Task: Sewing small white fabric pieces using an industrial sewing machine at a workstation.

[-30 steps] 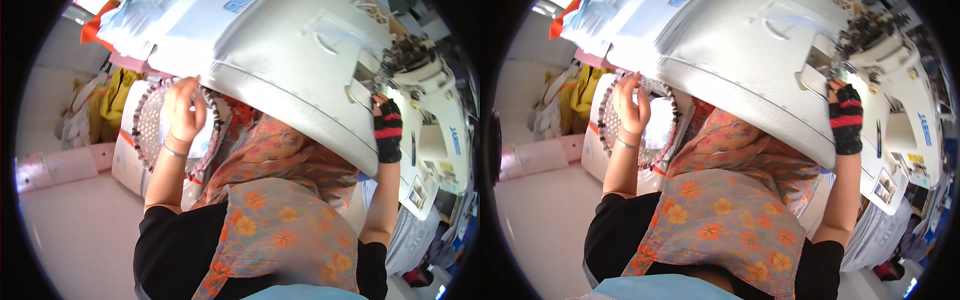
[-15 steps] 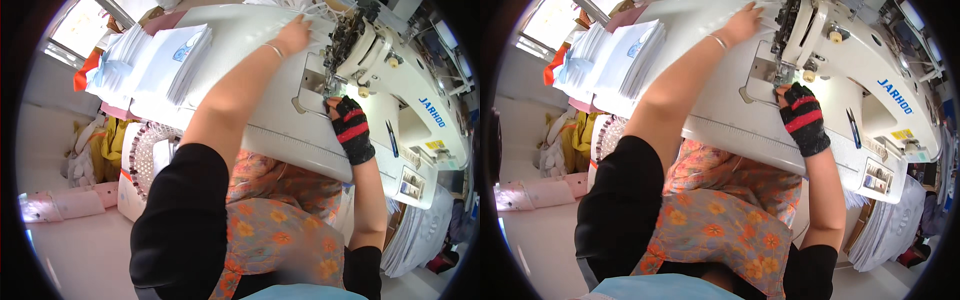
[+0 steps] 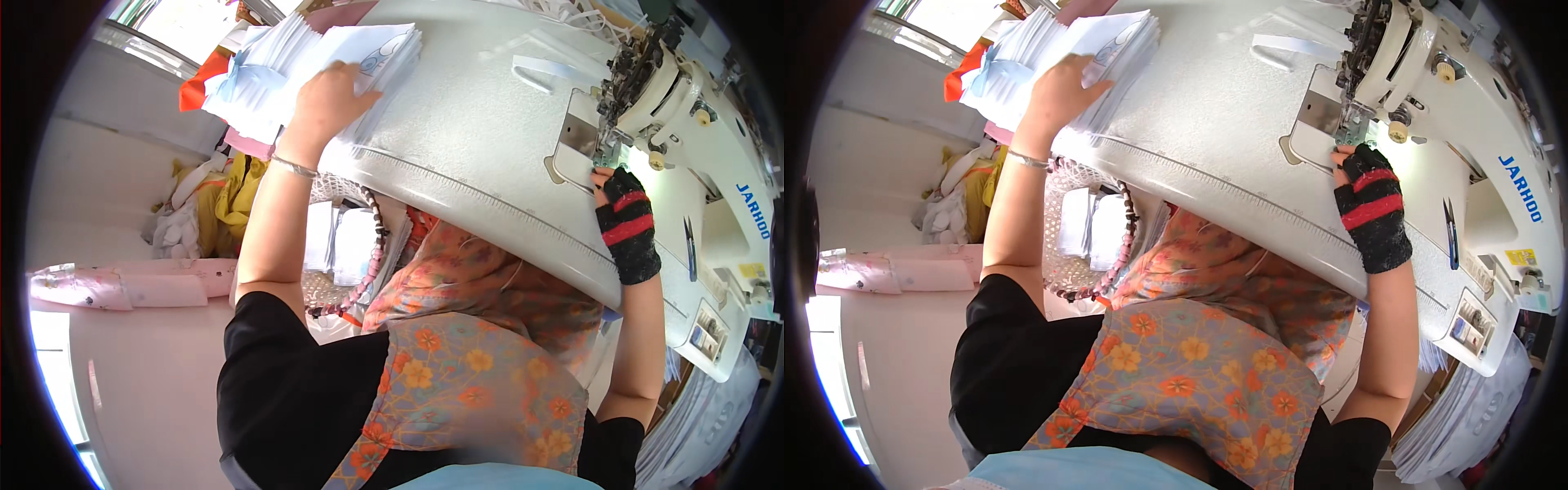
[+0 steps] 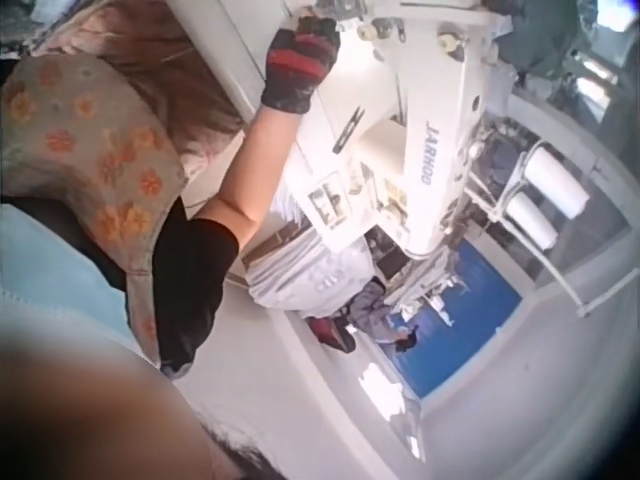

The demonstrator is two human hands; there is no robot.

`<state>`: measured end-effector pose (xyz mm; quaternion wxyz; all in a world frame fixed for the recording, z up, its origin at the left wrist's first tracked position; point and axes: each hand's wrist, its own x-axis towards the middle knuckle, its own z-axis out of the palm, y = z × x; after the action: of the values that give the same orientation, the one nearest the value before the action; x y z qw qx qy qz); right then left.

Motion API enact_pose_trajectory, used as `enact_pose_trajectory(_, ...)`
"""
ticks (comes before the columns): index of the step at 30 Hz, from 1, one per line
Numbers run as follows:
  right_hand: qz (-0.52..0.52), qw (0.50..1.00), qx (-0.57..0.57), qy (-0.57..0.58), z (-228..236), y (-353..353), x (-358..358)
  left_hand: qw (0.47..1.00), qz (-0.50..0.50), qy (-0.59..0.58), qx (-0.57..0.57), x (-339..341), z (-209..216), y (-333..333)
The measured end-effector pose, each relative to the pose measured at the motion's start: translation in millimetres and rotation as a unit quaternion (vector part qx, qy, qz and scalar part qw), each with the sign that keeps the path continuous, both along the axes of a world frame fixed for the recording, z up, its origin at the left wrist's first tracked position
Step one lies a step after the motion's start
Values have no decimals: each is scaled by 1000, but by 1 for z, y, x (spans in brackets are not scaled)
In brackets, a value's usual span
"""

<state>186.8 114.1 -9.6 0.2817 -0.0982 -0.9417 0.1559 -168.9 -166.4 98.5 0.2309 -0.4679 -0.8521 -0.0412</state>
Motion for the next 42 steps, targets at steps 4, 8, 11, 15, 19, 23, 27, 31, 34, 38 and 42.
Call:
enact_pose_trajectory(4, -3, 1000, -11, 11, -2, 0, -3, 992, 29, -123, -5, -24, -4, -9)
enact_pose_trajectory(8, -4, 999, -42, 14, -3, 2, -3, 985, 45, -167, 15, -32, -2, -7)
enact_pose_trajectory(11, -4, 999, -24, 28, -3, 1, -4, 988, 20, -155, 18, -43, -2, -10)
enact_pose_trajectory(15, -7, 999, -26, 33, -8, 6, -4, 990, 10, -141, -13, -49, 2, -8)
enact_pose_trajectory(19, 1, 999, -14, 44, -3, 3, -7, 992, -13, -125, 0, -56, 8, -14)
enact_pose_trajectory(23, 3, 999, -2, 31, -8, 8, -2, 999, -33, 4, -39, -26, 28, 5)
enact_pose_trajectory(27, 0, 999, -21, 37, -16, 13, 6, 974, -202, -75, -75, 67, 27, 57)
enact_pose_trajectory(31, -19, 999, -26, 5, 10, -15, 9, 926, -327, -174, -75, 151, -36, 90)
enact_pose_trajectory(34, 8, 999, -34, 42, 24, -50, 17, 893, -325, -292, -113, 190, -54, 102)
enact_pose_trajectory(38, -16, 999, 31, 0, 5, -71, 26, 862, -340, -360, -111, 195, -49, 115)
enact_pose_trajectory(42, 2, 1000, -3, 9, 5, -68, 27, 886, -409, -216, -15, 183, -62, 134)
